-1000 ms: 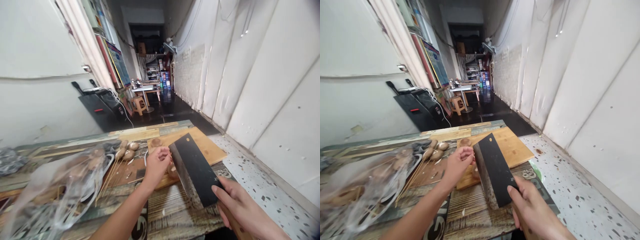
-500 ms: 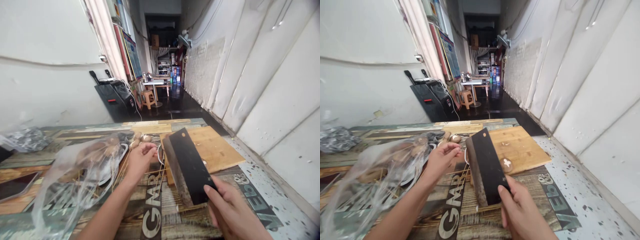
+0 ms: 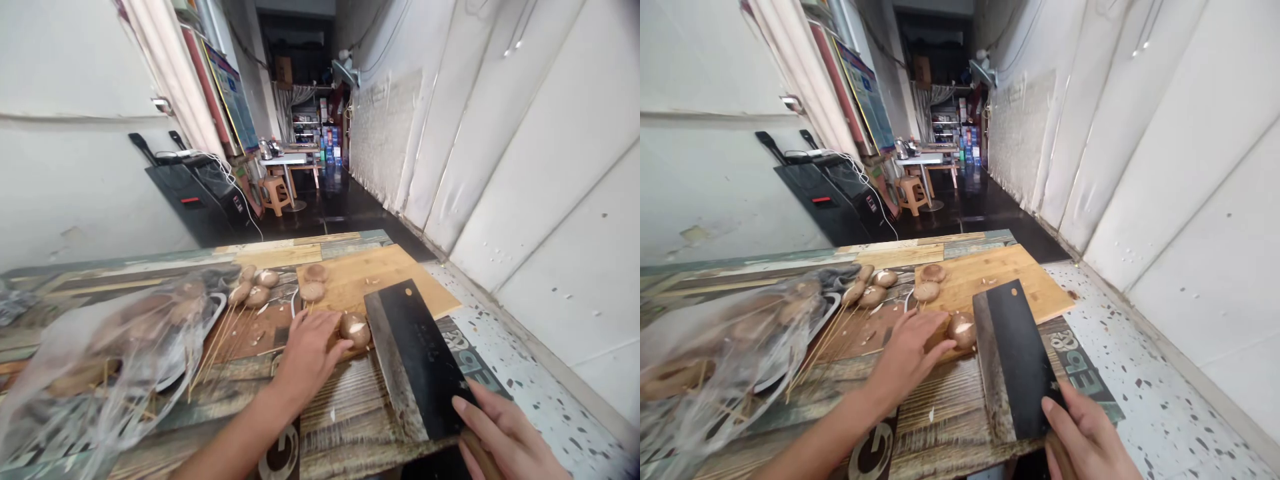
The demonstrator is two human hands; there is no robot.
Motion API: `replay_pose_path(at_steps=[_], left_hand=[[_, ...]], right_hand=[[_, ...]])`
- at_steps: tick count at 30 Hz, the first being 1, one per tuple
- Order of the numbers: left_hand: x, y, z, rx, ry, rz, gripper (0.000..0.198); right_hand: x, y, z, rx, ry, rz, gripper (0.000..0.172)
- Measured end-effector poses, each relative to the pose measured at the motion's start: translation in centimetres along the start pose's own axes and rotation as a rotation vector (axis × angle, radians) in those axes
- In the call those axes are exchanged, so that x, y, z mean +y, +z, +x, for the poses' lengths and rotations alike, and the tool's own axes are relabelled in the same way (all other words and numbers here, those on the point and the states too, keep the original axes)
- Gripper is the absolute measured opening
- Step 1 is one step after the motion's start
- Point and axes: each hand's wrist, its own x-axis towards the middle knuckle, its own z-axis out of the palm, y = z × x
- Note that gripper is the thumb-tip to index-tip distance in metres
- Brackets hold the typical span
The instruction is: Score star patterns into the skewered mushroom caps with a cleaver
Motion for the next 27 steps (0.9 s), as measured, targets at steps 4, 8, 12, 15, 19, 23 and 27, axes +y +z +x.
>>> replay_pose_path(at_steps=[4,8,12,15,19,23,27], left_hand=[[1.5,1.4,0.2,-0.041,-0.047,-0.039,0.033],[1.2,1.7,0.2,-0.055,-0.097,-0.077,0.032],[0.7,1.8,0.0,-0.053,-0.111,-0.098,0.034],[0.5,2.0,-0.1,-0.046,-0.116,-0.106,0.036],[0.5,2.3,-0.1,-0.029,-0.114,-0.128,0.036],[0.3,2.6,-0.1,-0.035,-0.131,-0.152,0.036],[0.3,2.7,0.0,-0.061,-0.161,-0.168,0.035]], right_hand=[[0.0,-0.6,0.3,-0.060,0.016,0.016,0.032],[-0.1,-1.0,0.5,-0.108,0.021,0.033,0.034],[-0.2,-1.4,0.7,-0.152,0.037,-0.002,0.033],[-0.3,-1.8,0.8,-0.154,0.061,-0.034,0.034],[-0.7,-2.4,0.7,-0.158,0.091,-0.069,0.032],[-1.7,-2.8,0.8,-0.198,0.072,-0.082,0.031],[-3.2,-2.5,2.1,-0.242,0.050,-0.104,0.031]])
